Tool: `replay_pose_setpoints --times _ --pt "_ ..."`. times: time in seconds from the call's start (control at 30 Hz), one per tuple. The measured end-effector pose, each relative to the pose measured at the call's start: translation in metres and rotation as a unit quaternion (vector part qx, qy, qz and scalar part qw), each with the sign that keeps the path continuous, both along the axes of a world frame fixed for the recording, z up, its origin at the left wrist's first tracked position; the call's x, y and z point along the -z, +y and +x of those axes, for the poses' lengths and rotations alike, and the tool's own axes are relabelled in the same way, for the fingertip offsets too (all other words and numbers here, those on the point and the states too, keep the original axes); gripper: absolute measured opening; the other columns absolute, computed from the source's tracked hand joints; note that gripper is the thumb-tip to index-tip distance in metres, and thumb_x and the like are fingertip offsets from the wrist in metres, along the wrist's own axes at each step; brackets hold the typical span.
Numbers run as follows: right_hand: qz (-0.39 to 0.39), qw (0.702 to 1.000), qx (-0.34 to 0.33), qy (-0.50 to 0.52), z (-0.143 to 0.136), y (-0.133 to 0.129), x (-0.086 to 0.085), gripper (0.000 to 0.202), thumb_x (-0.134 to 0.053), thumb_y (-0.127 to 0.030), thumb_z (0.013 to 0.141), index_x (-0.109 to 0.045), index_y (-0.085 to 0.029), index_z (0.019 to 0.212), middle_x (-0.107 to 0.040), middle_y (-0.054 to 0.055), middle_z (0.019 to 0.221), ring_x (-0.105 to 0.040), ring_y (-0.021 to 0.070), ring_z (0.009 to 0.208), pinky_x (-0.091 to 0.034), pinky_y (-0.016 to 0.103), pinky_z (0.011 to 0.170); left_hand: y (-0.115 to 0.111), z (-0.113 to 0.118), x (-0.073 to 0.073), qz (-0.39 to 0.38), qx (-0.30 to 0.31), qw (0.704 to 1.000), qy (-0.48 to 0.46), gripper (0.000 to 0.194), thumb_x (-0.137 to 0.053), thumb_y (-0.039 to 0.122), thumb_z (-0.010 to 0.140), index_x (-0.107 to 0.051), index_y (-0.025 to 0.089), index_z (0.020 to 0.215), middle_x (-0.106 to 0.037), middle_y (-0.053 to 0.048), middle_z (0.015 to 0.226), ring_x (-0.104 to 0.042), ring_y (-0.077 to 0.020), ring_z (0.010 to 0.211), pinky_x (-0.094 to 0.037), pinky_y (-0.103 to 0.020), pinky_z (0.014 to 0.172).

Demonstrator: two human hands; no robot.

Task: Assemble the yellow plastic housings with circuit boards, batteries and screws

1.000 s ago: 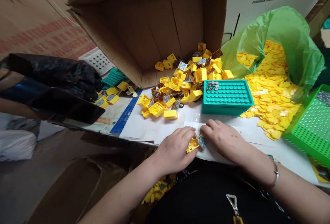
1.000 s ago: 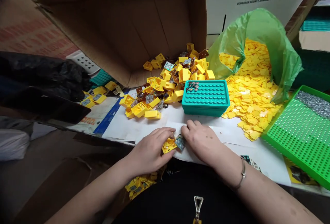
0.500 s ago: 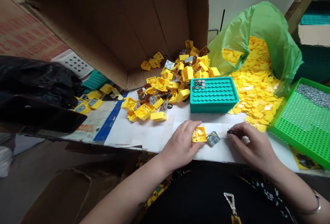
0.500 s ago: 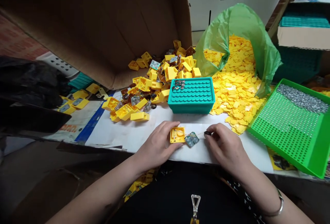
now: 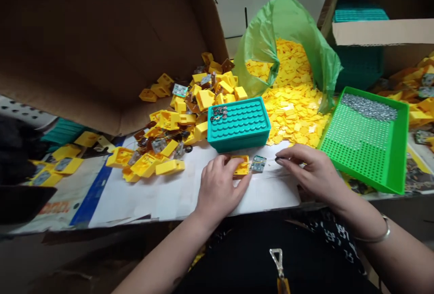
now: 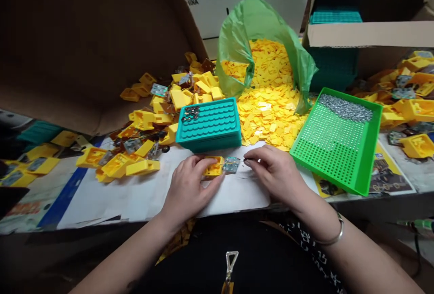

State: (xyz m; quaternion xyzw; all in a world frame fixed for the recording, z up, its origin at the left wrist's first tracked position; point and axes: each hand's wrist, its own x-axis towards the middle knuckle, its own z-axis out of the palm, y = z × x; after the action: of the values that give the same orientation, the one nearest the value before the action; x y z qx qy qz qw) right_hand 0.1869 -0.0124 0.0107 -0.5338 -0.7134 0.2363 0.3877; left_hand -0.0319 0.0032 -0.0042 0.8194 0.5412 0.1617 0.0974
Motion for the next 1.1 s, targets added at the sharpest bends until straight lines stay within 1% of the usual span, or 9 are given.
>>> replay_pose_setpoints --times 0.13,0.23,0.33,0.43,0.57,0.67,0.77,0.9,1.1 --pt "0.072 0.997 -0.007 -0.024 -0.005 0.007 -0.010 0.006 -0.054 -0.018 0.085 -0.059 -0.017 0.087 -0.063 0.003 0.080 -0.059 0.0131 0.074 -0.047 0.026 0.066 0.006 0.003 -0.003 -0.029 0.009 0.996 -0.080 0.029 -0.051 0.023 0.078 -0.054 0.019 0.107 -0.055 -0.008 0.099 -0.052 -0.0223 0.096 -0.043 -0.041 0.087" --pt "0.139 0.989 0.000 -0.044 -0.010 0.008 -0.019 0.007 -0.051 -0.017 0.086 -0.057 -0.017 0.090 -0.062 0.003 0.078 -0.058 0.0129 0.073 -0.047 0.025 0.065 0.004 0.002 -0.012 -0.087 -0.044 0.968 -0.229 0.039 -0.056 0.025 0.076 -0.045 0.021 0.113 -0.054 -0.008 0.109 -0.053 -0.0204 0.101 -0.044 -0.037 0.088" --pt "0.209 0.973 -0.027 -0.090 -0.008 0.000 -0.018 0.012 -0.049 -0.014 0.086 -0.055 -0.017 0.096 -0.064 0.006 0.086 -0.059 0.0146 0.080 -0.048 0.028 0.071 -0.008 -0.006 -0.026 -0.283 -0.065 0.887 -0.360 0.049 -0.058 0.031 0.074 -0.038 0.022 0.118 -0.053 -0.008 0.110 -0.058 -0.0174 0.092 -0.048 -0.031 0.075" --pt "0.219 0.957 -0.088 -0.166 -0.001 -0.012 -0.008 0.016 -0.046 -0.012 0.086 -0.055 -0.015 0.098 -0.064 0.009 0.090 -0.059 0.0168 0.081 -0.048 0.030 0.070 -0.018 -0.015 -0.039 -0.510 -0.020 0.763 -0.397 0.052 -0.062 0.027 0.070 -0.041 0.022 0.118 -0.057 -0.005 0.098 -0.058 -0.0132 0.077 -0.046 -0.024 0.061" --pt "0.185 0.971 -0.055 -0.143 0.003 -0.015 -0.006 0.012 -0.048 -0.014 0.086 -0.054 -0.016 0.097 -0.063 0.007 0.087 -0.058 0.0148 0.080 -0.048 0.028 0.070 -0.017 -0.011 -0.051 -0.555 -0.052 0.658 -0.505 0.049 -0.063 0.028 0.069 -0.047 0.021 0.115 -0.059 -0.003 0.090 -0.058 -0.0114 0.068 -0.045 -0.023 0.056" --pt "0.231 0.959 -0.019 -0.164 0.007 -0.016 -0.008 0.017 -0.051 -0.013 0.084 -0.053 -0.016 0.101 -0.063 0.008 0.094 -0.058 0.0159 0.088 -0.047 0.029 0.077 -0.018 0.002 -0.052 -0.516 -0.133 0.630 -0.565 0.039 -0.062 0.027 0.073 -0.050 0.019 0.110 -0.061 -0.004 0.095 -0.060 -0.0116 0.070 -0.050 -0.026 0.065" --pt "0.234 0.936 -0.076 -0.252 0.013 -0.021 0.001 0.018 -0.045 -0.012 0.086 -0.055 -0.015 0.101 -0.063 0.009 0.092 -0.057 0.0176 0.082 -0.046 0.032 0.072 -0.027 0.009 -0.045 -0.567 -0.172 0.597 -0.541 0.034 -0.064 0.020 0.073 -0.053 0.016 0.105 -0.063 -0.006 0.094 -0.062 -0.0122 0.075 -0.051 -0.027 0.072" --pt "0.187 0.934 -0.097 -0.289 0.014 -0.030 0.020 0.018 -0.040 -0.013 0.088 -0.058 -0.013 0.094 -0.063 0.011 0.087 -0.055 0.0185 0.076 -0.044 0.033 0.068 -0.036 0.013 -0.036 -0.614 -0.158 0.548 -0.546 0.025 -0.062 0.020 0.075 -0.057 0.012 0.098 -0.065 -0.010 0.096 -0.064 -0.0153 0.081 -0.051 -0.029 0.079" --pt "0.052 0.988 -0.037 -0.144 0.007 -0.043 0.026 0.006 -0.047 -0.019 0.087 -0.052 -0.016 0.088 -0.058 0.005 0.075 -0.052 0.0153 0.071 -0.043 0.029 0.064 -0.035 0.029 -0.031 -0.659 -0.081 0.541 -0.516 0.022 -0.063 0.025 0.076 -0.056 0.015 0.094 -0.064 -0.009 0.104 -0.061 -0.0167 0.098 -0.042 -0.034 0.094"
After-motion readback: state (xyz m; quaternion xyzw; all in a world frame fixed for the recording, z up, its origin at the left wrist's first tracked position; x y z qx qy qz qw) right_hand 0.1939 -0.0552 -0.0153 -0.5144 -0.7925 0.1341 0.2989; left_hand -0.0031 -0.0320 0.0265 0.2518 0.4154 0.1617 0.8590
